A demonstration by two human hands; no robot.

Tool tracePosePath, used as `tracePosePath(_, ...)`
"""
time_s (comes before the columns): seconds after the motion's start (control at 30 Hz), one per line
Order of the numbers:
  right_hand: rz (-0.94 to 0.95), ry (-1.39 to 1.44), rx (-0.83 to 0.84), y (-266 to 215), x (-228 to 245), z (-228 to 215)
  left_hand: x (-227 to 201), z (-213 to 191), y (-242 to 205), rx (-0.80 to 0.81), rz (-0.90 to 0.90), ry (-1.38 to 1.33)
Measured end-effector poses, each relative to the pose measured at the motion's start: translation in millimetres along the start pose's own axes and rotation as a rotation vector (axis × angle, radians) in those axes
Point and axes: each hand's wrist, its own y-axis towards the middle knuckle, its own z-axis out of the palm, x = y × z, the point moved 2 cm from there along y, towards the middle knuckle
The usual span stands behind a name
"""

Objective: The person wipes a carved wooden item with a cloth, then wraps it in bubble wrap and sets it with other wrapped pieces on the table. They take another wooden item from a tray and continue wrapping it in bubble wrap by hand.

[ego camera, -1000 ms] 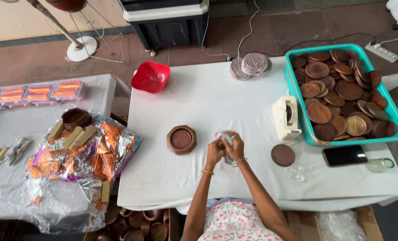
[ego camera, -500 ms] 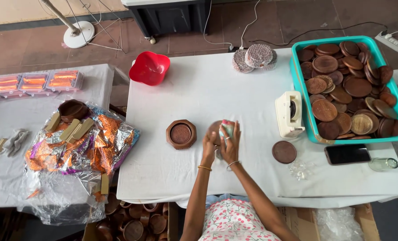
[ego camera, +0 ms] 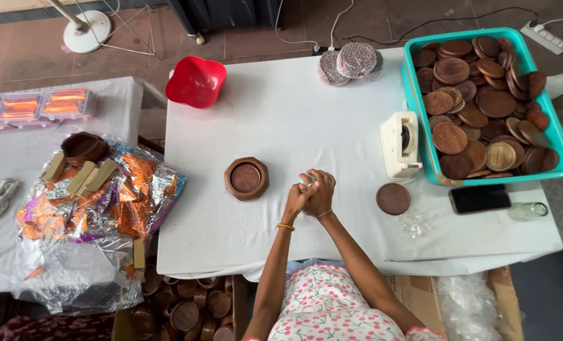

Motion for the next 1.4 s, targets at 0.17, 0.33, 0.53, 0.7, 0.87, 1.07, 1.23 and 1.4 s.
tracePosePath(0.17, 0.173, 0.139, 0.104, -23, -97, 48, -17, -4, -11, -0.082, 0.098, 0.259)
tracePosePath(0.33, 0.252, 0.014, 0.179, 12, -188, 18, -5, -9, -24, -0.045, 0.170, 0.123)
tracePosePath(0.53, 0.164, -0.147, -0.264, 8, -175, -90, -68, -16, -49, -0.187, 0.174, 0.550)
tracePosePath(0.7, 0.240, -0.171, -0.001, -121, -144, -106, 10, -79, 1, -0.606, 0.683, 0.796)
tracePosePath(0.87, 0.295, -0.155, -0.017, -196, -129, -123, 46, -118, 2, -0.591, 0.493, 1.260)
tracePosePath(1.07, 0.463, -0.213, -0.053, -220, -116, -115, 65, -134, -6, -0.511, 0.318, 1.251)
tracePosePath(1.23, 0.510, -0.258, -0.115, -233, -116, -110, 66, -136, -4, -0.414, 0.357, 1.205)
tracePosePath(1.4, 0.565, -0.413, -0.183, -286, -101, -117, 70, -139, -8, -0.312, 0.283, 1.157)
